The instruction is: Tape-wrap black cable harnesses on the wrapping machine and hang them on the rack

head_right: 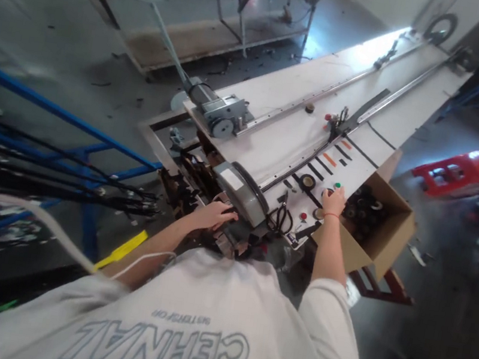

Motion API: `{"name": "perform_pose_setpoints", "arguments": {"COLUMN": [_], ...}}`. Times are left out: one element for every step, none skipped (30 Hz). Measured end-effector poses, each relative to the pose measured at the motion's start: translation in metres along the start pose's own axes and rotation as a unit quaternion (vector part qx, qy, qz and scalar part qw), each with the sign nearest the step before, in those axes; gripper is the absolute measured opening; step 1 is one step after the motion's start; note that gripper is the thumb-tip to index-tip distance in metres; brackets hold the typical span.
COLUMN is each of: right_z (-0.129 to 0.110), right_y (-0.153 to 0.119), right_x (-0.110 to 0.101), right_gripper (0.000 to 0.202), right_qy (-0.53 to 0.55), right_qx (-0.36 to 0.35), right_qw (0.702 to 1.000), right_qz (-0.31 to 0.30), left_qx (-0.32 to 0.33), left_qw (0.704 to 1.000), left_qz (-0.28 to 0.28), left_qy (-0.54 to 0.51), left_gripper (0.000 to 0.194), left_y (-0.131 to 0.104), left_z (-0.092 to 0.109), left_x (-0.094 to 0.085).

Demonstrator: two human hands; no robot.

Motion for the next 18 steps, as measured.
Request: {"name": "perform_pose_setpoints", "arguments": {"right_z": [0.008, 0.016, 0.021, 0.026, 0.029, 0.031, 0.032, 0.033, 0.034, 0.034, 0.035, 0.035, 0.036, 0.036, 0.036, 0.036, 0.035, 0.035], "right_y": [0.014, 0.024, 0.031, 0.035, 0.038, 0.039, 0.039, 0.039, 0.039, 0.038, 0.038, 0.037, 0.037, 0.037, 0.037, 0.037, 0.036, 0.036], "right_x": [0.0, 0.002, 0.006, 0.011, 0.015, 0.017, 0.019, 0.021, 0.022, 0.023, 0.023, 0.023, 0.023, 0.023, 0.023, 0.022, 0.022, 0.022], "right_gripper": [0.049, 0.051, 0.052, 0.053, 0.054, 0.055, 0.055, 0.055, 0.055, 0.055, 0.055, 0.055, 0.056, 0.056, 0.056, 0.056, 0.056, 0.056], "right_qy": [-0.011, -0.019, -0.024, -0.028, -0.03, -0.031, -0.032, -0.032, -0.032, -0.03, -0.028, -0.026, -0.025, -0.025, -0.026, -0.027, -0.028, -0.028], "right_qx": [0.019, 0.035, 0.049, 0.06, 0.069, 0.073, 0.074, 0.074, 0.075, 0.075, 0.075, 0.076, 0.078, 0.079, 0.08, 0.081, 0.081, 0.08], "right_qw": [1.0, 0.999, 0.997, 0.996, 0.995, 0.994, 0.994, 0.994, 0.994, 0.994, 0.994, 0.994, 0.993, 0.993, 0.993, 0.993, 0.993, 0.993], "right_qz": [-0.012, -0.028, -0.046, -0.061, -0.07, -0.07, -0.069, -0.068, -0.07, -0.072, -0.075, -0.078, -0.079, -0.081, -0.081, -0.082, -0.081, -0.08], "left_qx": [-0.005, -0.016, -0.027, -0.033, -0.031, -0.024, -0.012, 0.0, 0.005, 0.002, -0.009, -0.026, -0.045, -0.065, -0.082, -0.095, -0.104, -0.112], "left_qw": [0.996, 0.987, 0.977, 0.97, 0.965, 0.963, 0.963, 0.962, 0.961, 0.96, 0.959, 0.957, 0.955, 0.953, 0.951, 0.949, 0.947, 0.945], "left_qz": [0.047, 0.093, 0.133, 0.16, 0.178, 0.191, 0.201, 0.211, 0.221, 0.229, 0.236, 0.242, 0.245, 0.245, 0.244, 0.242, 0.237, 0.232], "left_qy": [0.075, 0.129, 0.162, 0.181, 0.188, 0.187, 0.181, 0.173, 0.166, 0.161, 0.159, 0.159, 0.162, 0.166, 0.172, 0.181, 0.191, 0.202], "left_gripper": [0.023, 0.023, 0.025, 0.029, 0.033, 0.037, 0.041, 0.043, 0.044, 0.044, 0.044, 0.042, 0.04, 0.038, 0.036, 0.034, 0.033, 0.032], "left_y": [-0.001, -0.004, -0.007, -0.01, -0.013, -0.016, -0.019, -0.023, -0.028, -0.033, -0.038, -0.043, -0.048, -0.053, -0.058, -0.062, -0.066, -0.071], "left_z": [0.001, 0.001, 0.0, -0.001, -0.002, -0.002, -0.002, -0.001, -0.001, -0.003, -0.005, -0.008, -0.011, -0.014, -0.018, -0.02, -0.023, -0.027], "left_x": [-0.007, -0.013, -0.017, -0.019, -0.02, -0.019, -0.018, -0.018, -0.019, -0.02, -0.022, -0.024, -0.025, -0.026, -0.026, -0.025, -0.024, -0.023]}}
Point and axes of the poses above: each hand's wrist, its own y-axis towards the middle knuckle, its own x-axis out of the palm, z = x × y, the point moved 10 cm from there along y, towards the middle knuckle, and after that the axes turned 10 degrees about y, right-handed, at the moved point
